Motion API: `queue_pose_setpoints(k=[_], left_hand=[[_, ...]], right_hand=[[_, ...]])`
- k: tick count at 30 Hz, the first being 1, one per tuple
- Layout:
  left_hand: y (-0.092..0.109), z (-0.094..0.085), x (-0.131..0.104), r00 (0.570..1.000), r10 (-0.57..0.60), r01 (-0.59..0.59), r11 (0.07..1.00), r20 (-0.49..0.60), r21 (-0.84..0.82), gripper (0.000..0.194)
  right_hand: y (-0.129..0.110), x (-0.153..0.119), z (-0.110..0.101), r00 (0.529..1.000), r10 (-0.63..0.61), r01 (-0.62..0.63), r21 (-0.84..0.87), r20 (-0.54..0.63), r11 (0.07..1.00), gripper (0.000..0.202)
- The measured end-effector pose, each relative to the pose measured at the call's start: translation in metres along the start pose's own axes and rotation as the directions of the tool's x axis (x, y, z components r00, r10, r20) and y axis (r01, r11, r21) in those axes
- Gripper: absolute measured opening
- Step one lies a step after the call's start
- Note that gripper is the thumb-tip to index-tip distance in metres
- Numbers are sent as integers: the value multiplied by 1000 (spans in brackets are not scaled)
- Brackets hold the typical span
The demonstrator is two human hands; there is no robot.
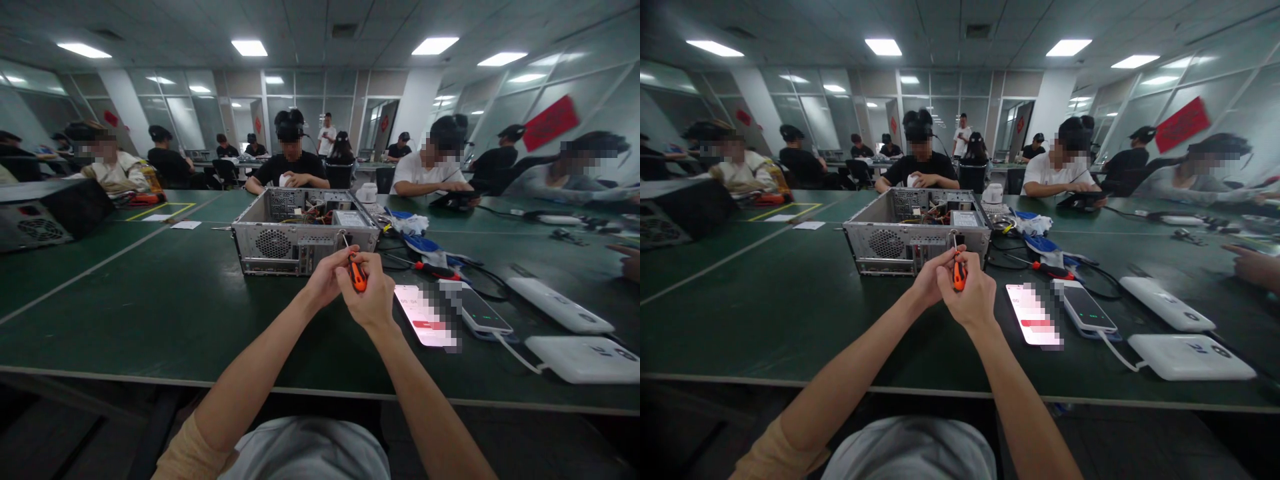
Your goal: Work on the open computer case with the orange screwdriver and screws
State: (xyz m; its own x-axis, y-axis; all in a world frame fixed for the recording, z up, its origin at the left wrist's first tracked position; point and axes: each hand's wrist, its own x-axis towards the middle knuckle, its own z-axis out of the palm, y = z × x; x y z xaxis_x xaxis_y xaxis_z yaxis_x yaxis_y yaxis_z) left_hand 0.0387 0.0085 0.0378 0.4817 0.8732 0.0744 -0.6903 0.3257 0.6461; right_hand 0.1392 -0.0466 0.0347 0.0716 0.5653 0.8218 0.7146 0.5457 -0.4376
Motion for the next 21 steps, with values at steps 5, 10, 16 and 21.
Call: queue_pose_setpoints(k=[5, 10, 16, 21], left_hand=[[0, 0, -1, 1000, 3, -3, 1000, -6, 6, 17], [-3, -2, 0, 1000, -3, 2, 1000, -13, -13, 19], [-1, 1, -2, 999, 21, -22, 999, -32, -27, 18], [4, 5, -4, 996, 34, -41, 996, -81, -83, 19]], right_hand=[[1, 1, 1, 999, -23, 22, -29, -48, 999, 11], [1, 3, 0, 991, -96, 94, -29, -90, 995, 3], [0, 3, 1, 985, -160, 159, -26, -63, 987, 10], [1, 1, 4, 976, -206, 204, -45, -75, 978, 20]])
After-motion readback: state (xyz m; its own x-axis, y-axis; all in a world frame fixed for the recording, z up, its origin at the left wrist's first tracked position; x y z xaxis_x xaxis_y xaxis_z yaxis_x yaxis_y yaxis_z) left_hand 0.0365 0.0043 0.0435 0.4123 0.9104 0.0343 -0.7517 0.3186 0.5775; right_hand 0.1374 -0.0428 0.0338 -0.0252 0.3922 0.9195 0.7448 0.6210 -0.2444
